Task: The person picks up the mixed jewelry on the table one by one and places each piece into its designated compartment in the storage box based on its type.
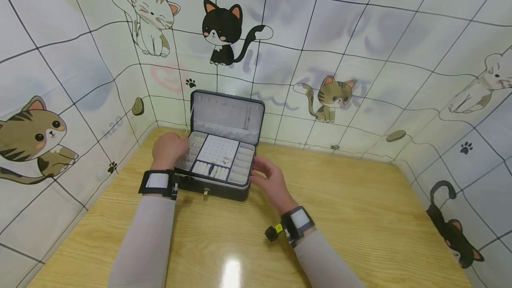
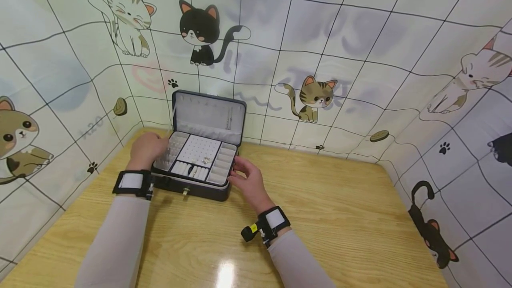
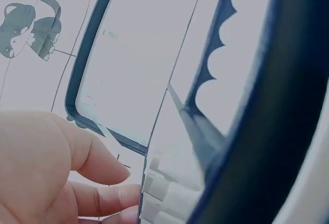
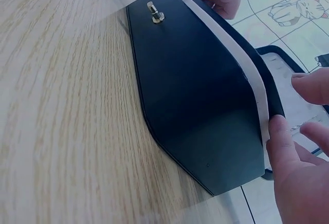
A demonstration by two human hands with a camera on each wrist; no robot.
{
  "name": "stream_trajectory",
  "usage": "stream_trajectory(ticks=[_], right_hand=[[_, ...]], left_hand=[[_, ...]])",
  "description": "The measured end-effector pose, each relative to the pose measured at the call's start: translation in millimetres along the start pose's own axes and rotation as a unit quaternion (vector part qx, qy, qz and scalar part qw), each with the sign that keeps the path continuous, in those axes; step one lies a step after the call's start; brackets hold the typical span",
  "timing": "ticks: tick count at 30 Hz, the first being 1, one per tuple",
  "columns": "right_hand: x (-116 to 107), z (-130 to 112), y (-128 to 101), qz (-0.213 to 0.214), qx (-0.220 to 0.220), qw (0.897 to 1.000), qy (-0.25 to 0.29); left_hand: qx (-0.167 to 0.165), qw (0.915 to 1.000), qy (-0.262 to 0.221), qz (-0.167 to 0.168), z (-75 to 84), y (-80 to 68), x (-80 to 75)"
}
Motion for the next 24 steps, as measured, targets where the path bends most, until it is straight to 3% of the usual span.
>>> stream_trajectory(ticks=[19,24], right_hand=[[-1.9,6.8,2.7,-0.001,0.008,1.0,-0.006],[-1.3,5.9,3.4,-0.004,0.011,1.0,-0.015]], left_hand=[[-0.018,0.9997,0.001,-0.013,-4.1,3.0,4.4],[-0.004,0.9999,-0.01,-0.005,1.1,4.0,6.7]])
Point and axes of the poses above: each hand's wrist, its own y-axis towards the middle knuckle, its own x-axis out of the palm, z = x × y, the point moved 10 cm from there along y, towards the middle knuckle, and after that the axes turned 10 degrees about -z, right-handed, at the moved point
